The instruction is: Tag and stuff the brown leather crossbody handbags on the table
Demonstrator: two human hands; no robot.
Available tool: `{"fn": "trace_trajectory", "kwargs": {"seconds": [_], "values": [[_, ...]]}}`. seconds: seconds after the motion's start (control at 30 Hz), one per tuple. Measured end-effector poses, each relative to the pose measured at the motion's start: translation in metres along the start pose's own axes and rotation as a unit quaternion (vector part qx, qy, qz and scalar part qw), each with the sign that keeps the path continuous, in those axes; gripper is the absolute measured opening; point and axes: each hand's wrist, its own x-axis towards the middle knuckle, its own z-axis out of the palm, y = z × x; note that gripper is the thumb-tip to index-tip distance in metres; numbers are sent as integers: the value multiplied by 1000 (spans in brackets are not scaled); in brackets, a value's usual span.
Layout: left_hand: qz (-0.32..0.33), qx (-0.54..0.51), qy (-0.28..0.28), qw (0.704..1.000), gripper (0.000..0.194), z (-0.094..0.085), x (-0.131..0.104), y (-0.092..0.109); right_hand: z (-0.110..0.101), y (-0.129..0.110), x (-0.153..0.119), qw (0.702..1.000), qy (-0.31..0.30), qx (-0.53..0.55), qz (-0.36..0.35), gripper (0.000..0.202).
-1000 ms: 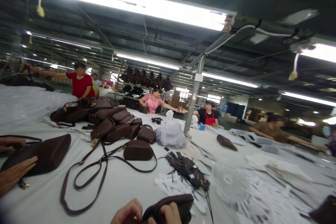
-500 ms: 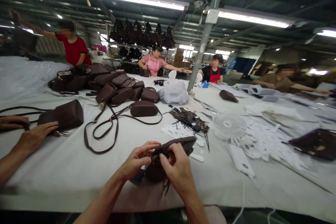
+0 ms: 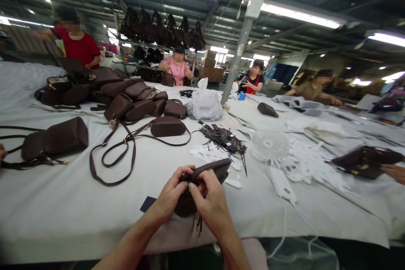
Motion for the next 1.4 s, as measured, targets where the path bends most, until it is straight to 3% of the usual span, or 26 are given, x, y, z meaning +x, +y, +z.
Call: {"fn": "trace_trajectory", "kwargs": {"seconds": [0.1,0.2,0.43,0.57,0.7,0.8,0.9,1.0,1.17,1.4], "values": [[47,39,23,998,33,6,3,-5,-4,6,2,996,-5,83,36,18],[73,32,2,997,33,11,1,-8,-12,10,0,992,11,104,75,23],[69,-41,-9,997,29,6,3,-10,-16,2,3,997,-7,64,44,27],[75,-45,-17,996,33,8,-2,-12,-15,-10,4,992,64,-109,-8,21],[125,-21,12,992,35,22,-7,-19,-14,-21,-2,918,111,-371,-88,18],[161,-1,45,986,32,34,-8,-22,-12,-20,-7,894,115,-424,-84,23],[167,6,56,984,32,44,-9,-20,-13,-15,-9,910,129,-391,-42,26],[169,12,54,984,33,50,-9,-16,-19,-13,-10,929,145,-338,45,23],[185,23,61,981,33,51,-8,-16,-23,-7,-13,979,134,-103,111,27],[219,73,31,972,32,44,-5,-24,-25,-12,-16,975,37,132,173,38]]}}
